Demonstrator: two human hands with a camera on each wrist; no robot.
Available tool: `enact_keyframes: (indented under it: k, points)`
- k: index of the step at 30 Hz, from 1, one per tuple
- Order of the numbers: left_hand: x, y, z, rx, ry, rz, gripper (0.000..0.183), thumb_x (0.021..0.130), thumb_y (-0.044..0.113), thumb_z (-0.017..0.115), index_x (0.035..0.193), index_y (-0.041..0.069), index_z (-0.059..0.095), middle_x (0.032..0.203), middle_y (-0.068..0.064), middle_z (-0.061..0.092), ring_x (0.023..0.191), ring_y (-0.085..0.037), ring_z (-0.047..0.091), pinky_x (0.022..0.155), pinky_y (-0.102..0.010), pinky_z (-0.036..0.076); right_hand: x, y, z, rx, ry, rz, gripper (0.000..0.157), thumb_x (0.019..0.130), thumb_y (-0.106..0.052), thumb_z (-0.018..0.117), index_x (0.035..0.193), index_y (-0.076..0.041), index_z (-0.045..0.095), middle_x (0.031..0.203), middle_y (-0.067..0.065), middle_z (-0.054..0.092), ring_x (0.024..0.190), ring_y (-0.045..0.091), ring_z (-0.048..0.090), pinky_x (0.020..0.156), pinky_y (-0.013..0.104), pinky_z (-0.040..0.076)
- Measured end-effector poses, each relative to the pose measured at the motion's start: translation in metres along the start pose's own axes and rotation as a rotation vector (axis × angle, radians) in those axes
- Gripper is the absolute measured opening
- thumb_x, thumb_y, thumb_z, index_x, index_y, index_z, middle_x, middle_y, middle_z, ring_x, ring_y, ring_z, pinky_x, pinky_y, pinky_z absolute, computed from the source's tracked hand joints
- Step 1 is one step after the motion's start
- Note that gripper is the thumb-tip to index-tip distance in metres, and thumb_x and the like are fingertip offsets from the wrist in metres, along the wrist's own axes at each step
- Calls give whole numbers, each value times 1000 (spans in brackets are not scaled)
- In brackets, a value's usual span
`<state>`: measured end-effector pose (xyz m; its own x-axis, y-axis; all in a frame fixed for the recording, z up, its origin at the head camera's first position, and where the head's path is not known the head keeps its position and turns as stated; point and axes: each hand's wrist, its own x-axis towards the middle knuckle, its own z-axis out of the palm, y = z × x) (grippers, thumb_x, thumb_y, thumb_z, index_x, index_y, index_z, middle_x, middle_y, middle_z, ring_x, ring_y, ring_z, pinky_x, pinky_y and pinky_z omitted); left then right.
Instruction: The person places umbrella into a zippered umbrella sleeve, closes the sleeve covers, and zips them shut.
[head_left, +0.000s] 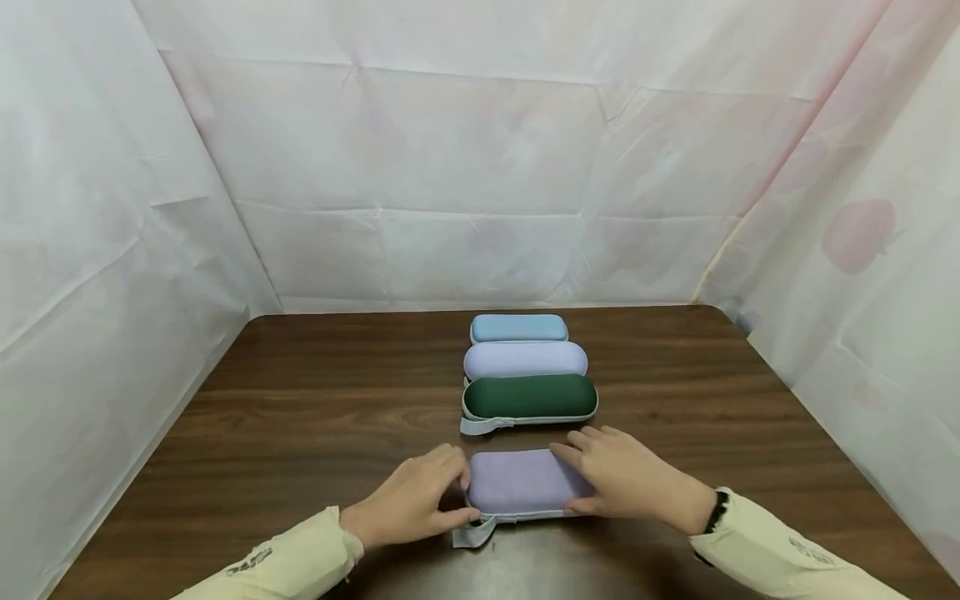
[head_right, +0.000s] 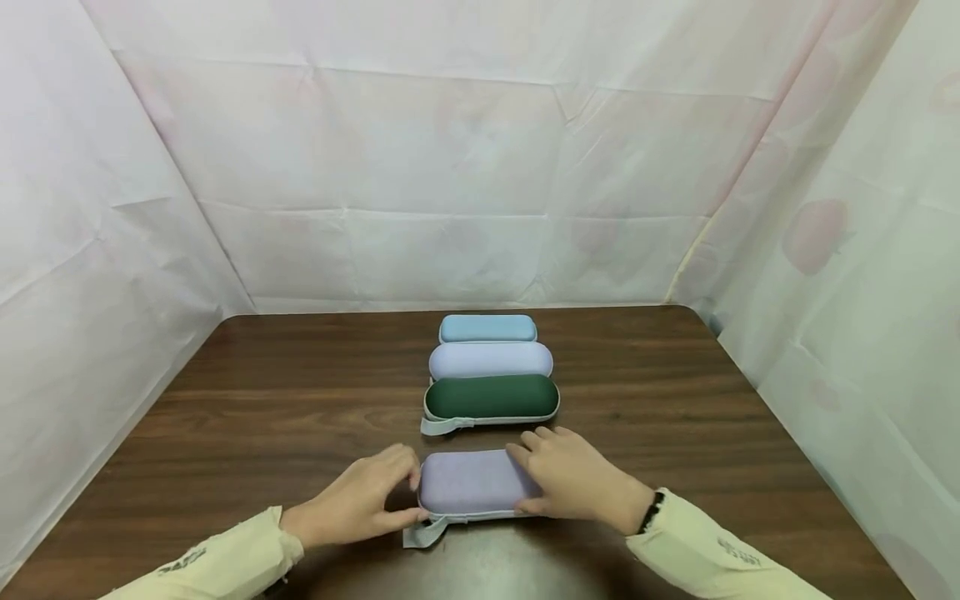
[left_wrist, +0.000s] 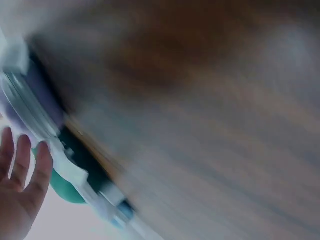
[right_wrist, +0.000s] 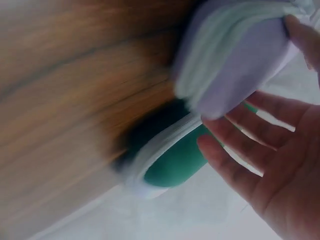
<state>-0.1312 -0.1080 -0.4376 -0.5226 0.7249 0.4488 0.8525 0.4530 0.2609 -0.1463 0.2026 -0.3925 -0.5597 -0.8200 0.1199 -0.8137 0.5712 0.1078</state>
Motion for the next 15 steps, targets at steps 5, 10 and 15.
enact_keyframes:
  k: [5,10,15]
  points:
    - [-3,-9,1,-143,-84,-107,62,76,33,81,122,5,49,119,-1,53,107,-10,52,90,-27,45,-24,16,5,197,-54,86,73,70,-44,82,128,-6,57,111,6,58,96,18,59,79,38,50]
    - [5,-8,3,-231,-116,-191,66,73,30,85,123,2,52,116,-3,58,102,-9,56,87,-27,47,-32,26,17,384,48,58,68,69,-32,85,127,-8,59,112,-1,57,94,9,59,78,30,51]
    - [13,-11,3,-265,-100,-220,64,68,24,88,119,2,55,114,-4,61,98,-9,57,82,-28,50,-34,34,26,472,134,40,65,66,-28,87,122,-7,62,110,-2,59,96,8,59,78,29,51]
